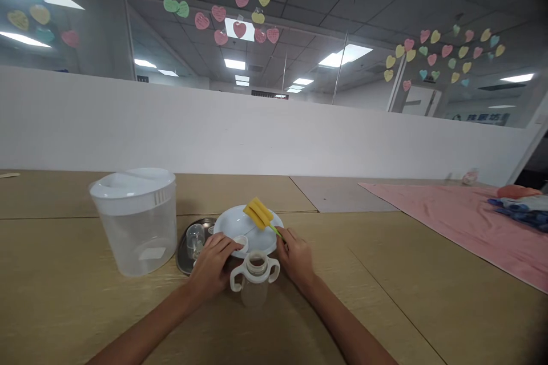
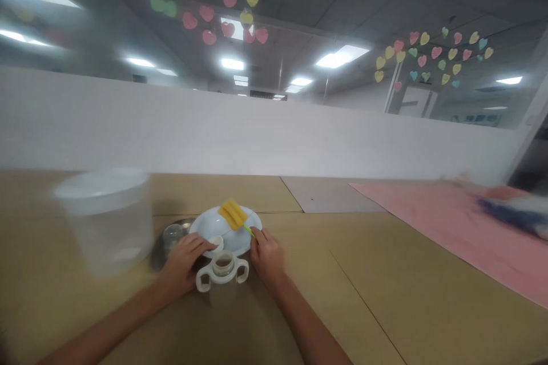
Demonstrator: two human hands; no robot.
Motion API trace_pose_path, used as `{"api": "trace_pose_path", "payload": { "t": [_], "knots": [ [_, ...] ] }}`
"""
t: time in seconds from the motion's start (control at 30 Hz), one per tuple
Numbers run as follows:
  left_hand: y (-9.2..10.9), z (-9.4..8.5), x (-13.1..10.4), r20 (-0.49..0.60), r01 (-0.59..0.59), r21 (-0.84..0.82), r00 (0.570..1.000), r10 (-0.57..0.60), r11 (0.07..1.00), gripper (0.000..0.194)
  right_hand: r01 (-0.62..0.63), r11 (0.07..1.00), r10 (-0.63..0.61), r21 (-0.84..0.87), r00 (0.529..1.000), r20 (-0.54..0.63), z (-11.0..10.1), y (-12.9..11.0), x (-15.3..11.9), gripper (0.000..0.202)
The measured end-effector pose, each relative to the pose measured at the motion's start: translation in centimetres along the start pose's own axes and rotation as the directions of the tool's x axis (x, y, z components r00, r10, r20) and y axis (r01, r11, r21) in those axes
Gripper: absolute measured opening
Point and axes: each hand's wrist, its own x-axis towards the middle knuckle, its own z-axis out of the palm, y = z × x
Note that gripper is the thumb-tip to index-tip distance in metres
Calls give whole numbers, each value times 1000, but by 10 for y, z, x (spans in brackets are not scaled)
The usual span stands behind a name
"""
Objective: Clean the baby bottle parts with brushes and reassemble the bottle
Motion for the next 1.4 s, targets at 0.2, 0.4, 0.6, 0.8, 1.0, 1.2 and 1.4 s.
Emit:
{"api": "trace_pose_path", "payload": {
  "t": [0.2,0.4,0.6,0.8,1.0,1.2,1.4],
  "knots": [
    [5,-4,-2,-130,34,-5,991,-34,999,20,23,1000,-23,6,999,-27,-2,-1,1,27],
    [6,-7,-7,-197,100,-65,974,-111,993,15,22,1000,-22,8,999,-29,-2,-1,2,27],
    [4,-11,-8,-286,153,-160,938,-194,975,15,88,996,-89,-28,996,-23,-5,1,2,28],
    [8,-12,-10,-331,139,-216,921,-206,966,14,307,941,-313,-143,950,-22,-14,2,7,29],
    [15,-16,-9,-378,89,-235,909,-175,968,14,398,888,-411,-232,912,-9,-17,5,8,28],
    [11,-21,-7,-429,152,-184,876,-218,971,16,391,906,-399,-161,917,-19,-17,2,6,29],
    [-1,-31,-7,-386,364,-252,812,-438,897,28,207,973,-220,-105,965,-140,-16,6,7,28]
  ]
}}
